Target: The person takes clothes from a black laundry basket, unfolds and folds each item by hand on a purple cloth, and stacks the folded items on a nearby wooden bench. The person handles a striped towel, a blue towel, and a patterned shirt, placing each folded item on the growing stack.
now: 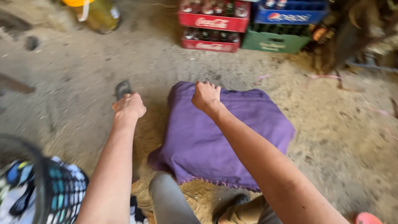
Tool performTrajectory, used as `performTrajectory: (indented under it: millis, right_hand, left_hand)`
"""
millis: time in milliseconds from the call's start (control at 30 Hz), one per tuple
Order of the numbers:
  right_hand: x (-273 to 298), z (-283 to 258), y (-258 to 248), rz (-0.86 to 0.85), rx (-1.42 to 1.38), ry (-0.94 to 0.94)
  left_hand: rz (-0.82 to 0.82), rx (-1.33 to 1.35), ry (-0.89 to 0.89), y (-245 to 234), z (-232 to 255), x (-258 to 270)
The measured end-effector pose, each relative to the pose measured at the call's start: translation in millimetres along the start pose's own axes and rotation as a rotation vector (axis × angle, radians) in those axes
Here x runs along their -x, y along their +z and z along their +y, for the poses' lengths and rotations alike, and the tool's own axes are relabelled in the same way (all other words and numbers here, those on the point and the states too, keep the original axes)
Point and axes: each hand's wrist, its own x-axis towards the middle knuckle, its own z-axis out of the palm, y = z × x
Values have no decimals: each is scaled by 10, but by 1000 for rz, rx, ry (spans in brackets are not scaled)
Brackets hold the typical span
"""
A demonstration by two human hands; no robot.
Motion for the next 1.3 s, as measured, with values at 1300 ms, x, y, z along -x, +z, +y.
performTrajectory:
  millis: [1300]
  right_hand:
    - [1649,-3887,525,-33,83,-877]
  left_hand:
    - [174,145,-568,244,-3445,2319]
